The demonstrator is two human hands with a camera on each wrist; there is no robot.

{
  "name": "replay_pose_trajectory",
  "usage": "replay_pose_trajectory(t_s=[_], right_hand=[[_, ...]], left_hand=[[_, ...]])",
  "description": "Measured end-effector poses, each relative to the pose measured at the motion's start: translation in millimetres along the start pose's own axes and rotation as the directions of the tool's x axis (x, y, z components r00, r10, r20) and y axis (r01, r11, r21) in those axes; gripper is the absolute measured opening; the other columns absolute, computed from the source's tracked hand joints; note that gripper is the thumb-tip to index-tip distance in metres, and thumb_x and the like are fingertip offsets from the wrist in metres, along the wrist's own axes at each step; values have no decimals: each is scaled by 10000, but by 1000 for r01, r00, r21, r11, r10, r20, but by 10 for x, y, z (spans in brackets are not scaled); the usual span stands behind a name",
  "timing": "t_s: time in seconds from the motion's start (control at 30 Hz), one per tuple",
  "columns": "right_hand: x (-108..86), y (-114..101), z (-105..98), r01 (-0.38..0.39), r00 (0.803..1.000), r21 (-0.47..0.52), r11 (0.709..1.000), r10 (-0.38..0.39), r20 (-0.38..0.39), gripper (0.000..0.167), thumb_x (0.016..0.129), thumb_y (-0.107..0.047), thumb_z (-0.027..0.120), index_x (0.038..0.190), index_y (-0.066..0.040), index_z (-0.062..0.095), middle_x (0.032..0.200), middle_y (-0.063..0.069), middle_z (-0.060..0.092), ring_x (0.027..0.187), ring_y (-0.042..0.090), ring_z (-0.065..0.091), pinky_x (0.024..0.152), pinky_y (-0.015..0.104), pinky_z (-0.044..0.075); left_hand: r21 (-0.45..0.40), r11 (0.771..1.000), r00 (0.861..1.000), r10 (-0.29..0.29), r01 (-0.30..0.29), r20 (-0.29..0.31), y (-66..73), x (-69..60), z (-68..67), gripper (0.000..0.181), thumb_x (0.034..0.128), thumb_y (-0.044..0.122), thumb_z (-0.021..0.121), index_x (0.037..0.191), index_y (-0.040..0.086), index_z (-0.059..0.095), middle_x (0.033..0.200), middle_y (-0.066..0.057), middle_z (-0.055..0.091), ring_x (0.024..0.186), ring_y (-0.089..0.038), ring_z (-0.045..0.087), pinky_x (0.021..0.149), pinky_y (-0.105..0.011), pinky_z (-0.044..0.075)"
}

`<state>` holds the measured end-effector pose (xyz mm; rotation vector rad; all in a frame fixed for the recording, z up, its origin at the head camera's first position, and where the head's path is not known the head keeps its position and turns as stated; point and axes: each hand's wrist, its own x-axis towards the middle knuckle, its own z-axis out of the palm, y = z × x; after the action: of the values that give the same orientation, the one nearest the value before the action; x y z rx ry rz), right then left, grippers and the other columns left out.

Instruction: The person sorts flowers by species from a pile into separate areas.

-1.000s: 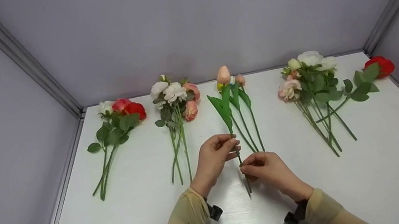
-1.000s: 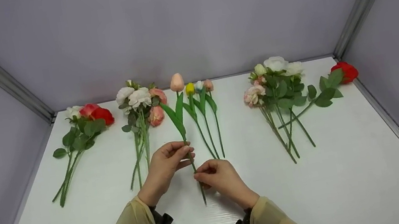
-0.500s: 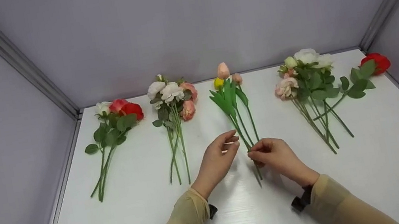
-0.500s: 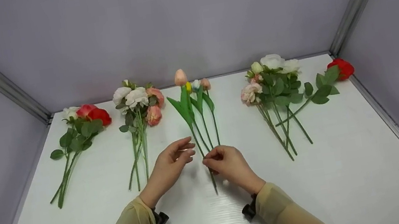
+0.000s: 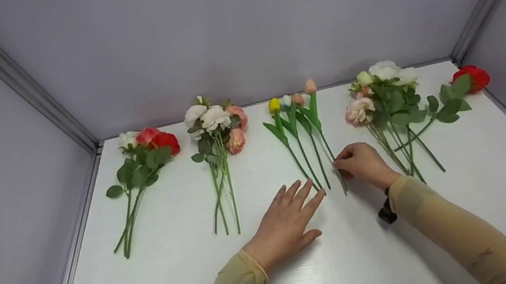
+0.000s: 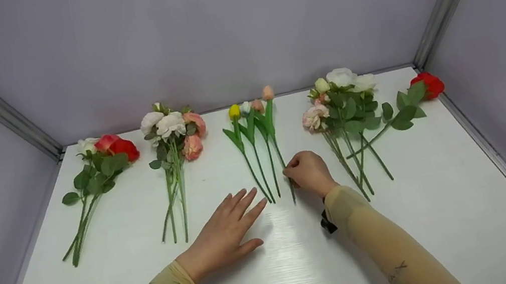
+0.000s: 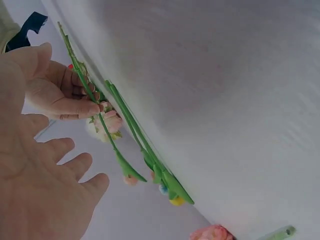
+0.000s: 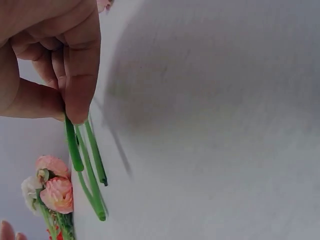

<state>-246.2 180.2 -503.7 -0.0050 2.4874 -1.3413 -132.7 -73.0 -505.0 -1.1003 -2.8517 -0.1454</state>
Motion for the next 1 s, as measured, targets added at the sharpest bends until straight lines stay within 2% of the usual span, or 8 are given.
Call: replay_pose_trajectory(t_s=[0.17,0.37,0.53,0.7,1.0], right_hand=[[119,6,13,-34,999,-59,998,35,9,191,954,-182,713,986,5,734,841,84,696,740,186,637,659,305,526],[168,-43,38,-43,999,-58,997,43,9,181,944,-155,722,993,19,735,834,89,696,721,172,632,659,315,535],[173,-85,65,-31,999,-117,993,32,9,143,930,-139,723,976,-4,725,827,100,701,710,193,635,627,308,517],[174,-105,92,-9,1000,-175,984,8,-2,115,913,-138,717,938,-25,710,795,82,687,680,190,615,600,308,498],[173,-87,104,-2,1000,-172,985,1,-7,128,920,-154,722,940,-31,694,770,72,675,661,187,612,598,311,504]], left_hand=[[26,999,998,-30,29,47,-35,63,76,836,979,612,590,1644,234,251,1693,-96,197,1541,-315,202,1239,-507,172],[-25,994,990,-104,107,100,-168,150,84,805,1004,630,519,1648,242,232,1702,-90,158,1554,-308,149,1245,-519,118],[-58,984,979,-159,167,124,-259,213,69,794,1015,634,488,1649,234,228,1702,-92,156,1555,-310,140,1245,-526,105],[-82,980,976,-167,180,141,-273,233,71,792,1020,638,469,1650,226,223,1701,-97,153,1555,-312,137,1243,-534,111],[-102,978,973,-166,184,157,-252,249,73,790,1023,635,465,1651,225,218,1703,-93,148,1557,-306,133,1244,-531,108]])
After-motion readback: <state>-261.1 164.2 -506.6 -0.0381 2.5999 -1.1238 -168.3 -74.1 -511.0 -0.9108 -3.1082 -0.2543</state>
